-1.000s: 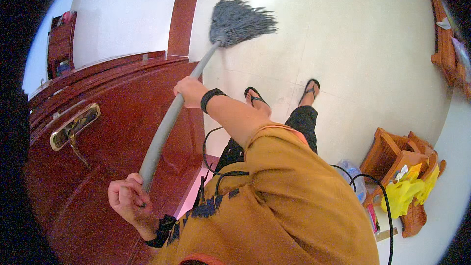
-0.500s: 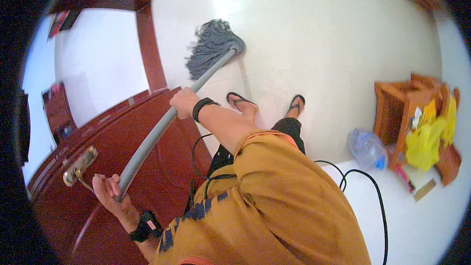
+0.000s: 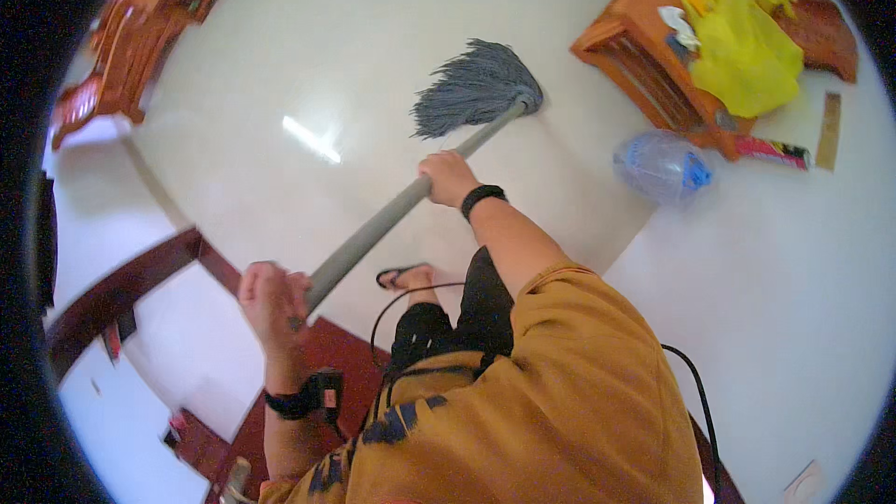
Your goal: The person is mopping the tiled floor in a living room area, moving between furniture and a door.
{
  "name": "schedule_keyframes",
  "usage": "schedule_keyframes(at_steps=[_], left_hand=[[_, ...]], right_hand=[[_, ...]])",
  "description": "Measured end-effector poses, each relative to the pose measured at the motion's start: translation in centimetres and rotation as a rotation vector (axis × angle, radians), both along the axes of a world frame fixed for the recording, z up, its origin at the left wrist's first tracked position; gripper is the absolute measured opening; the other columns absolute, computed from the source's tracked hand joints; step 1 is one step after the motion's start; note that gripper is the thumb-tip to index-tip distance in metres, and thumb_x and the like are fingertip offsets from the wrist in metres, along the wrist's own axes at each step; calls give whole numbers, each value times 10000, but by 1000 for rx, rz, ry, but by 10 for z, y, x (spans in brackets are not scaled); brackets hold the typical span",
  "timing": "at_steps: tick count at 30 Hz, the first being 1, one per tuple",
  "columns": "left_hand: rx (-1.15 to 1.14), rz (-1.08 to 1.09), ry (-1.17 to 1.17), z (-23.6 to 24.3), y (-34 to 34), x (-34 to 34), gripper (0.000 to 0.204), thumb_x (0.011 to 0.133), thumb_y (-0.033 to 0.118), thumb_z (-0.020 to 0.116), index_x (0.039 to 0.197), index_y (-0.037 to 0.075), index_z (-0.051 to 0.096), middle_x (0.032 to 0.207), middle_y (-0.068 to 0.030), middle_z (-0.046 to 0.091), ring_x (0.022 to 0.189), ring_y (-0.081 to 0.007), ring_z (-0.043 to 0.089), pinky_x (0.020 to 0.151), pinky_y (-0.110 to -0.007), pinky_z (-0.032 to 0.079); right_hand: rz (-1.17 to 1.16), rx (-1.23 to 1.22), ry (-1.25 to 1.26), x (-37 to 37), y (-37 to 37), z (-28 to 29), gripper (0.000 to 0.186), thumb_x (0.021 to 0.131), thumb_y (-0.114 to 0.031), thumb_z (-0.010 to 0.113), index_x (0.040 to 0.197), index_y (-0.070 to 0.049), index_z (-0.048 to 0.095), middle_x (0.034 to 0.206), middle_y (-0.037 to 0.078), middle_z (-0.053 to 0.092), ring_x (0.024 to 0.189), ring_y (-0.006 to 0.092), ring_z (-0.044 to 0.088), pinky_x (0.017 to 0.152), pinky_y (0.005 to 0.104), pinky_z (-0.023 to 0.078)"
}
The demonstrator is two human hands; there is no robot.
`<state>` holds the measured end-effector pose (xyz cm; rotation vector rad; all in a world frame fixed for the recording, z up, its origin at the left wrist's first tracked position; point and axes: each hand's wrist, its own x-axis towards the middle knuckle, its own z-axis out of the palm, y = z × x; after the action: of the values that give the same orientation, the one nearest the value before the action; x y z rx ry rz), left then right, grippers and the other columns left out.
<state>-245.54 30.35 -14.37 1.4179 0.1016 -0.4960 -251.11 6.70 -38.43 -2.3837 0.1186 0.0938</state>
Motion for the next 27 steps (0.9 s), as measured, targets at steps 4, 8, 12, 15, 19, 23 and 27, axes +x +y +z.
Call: schedule_keyframes(at_steps=[4,8,12,15,19,23,27], left_hand=[[34,-251,119,-26,-86,-19,121,851,73,509,742,18,511,603,-81,550,388,-77,428,358,-192,309],[89,-391,117,-30,-89,-23,157,848,110,513,719,25,486,585,-80,543,376,-81,412,346,-193,295],[225,-346,61,-3,-20,-19,166,849,131,499,714,45,458,573,-101,536,355,-90,394,315,-208,300],[318,-272,-37,34,44,-7,156,851,116,490,716,53,447,514,-70,485,339,-95,384,320,-218,316],[246,-255,-176,86,127,1,165,855,110,468,722,13,462,542,-99,521,349,-99,399,447,-238,396],[502,-262,-203,111,155,-9,191,851,145,493,730,-1,472,551,-89,519,408,-116,473,490,-258,423],[443,-169,-200,85,194,-13,203,850,164,511,734,3,468,522,-69,495,422,-136,486,539,-291,467]], right_hand=[[-205,-68,-38,-57,-83,-17,148,554,-58,626,668,-94,539,742,106,564,790,318,533,740,404,405],[-312,-79,-10,-90,-84,-20,137,543,-57,638,642,-94,550,706,104,561,759,315,533,691,420,400],[-322,-107,-23,-82,0,-24,153,486,-72,634,622,-90,567,696,119,553,715,328,535,674,427,402],[-296,-6,-153,-53,74,2,141,507,-82,632,605,-87,531,721,112,559,747,314,533,672,421,385],[-123,158,-123,-12,166,38,89,576,-74,627,624,-78,552,686,108,557,724,307,535,702,411,400],[54,282,-96,-10,210,47,72,608,-128,594,630,-89,538,684,111,557,709,329,538,660,433,417],[181,230,63,-13,225,38,81,615,-109,601,690,-78,597,699,120,588,736,310,578,687,433,438]])
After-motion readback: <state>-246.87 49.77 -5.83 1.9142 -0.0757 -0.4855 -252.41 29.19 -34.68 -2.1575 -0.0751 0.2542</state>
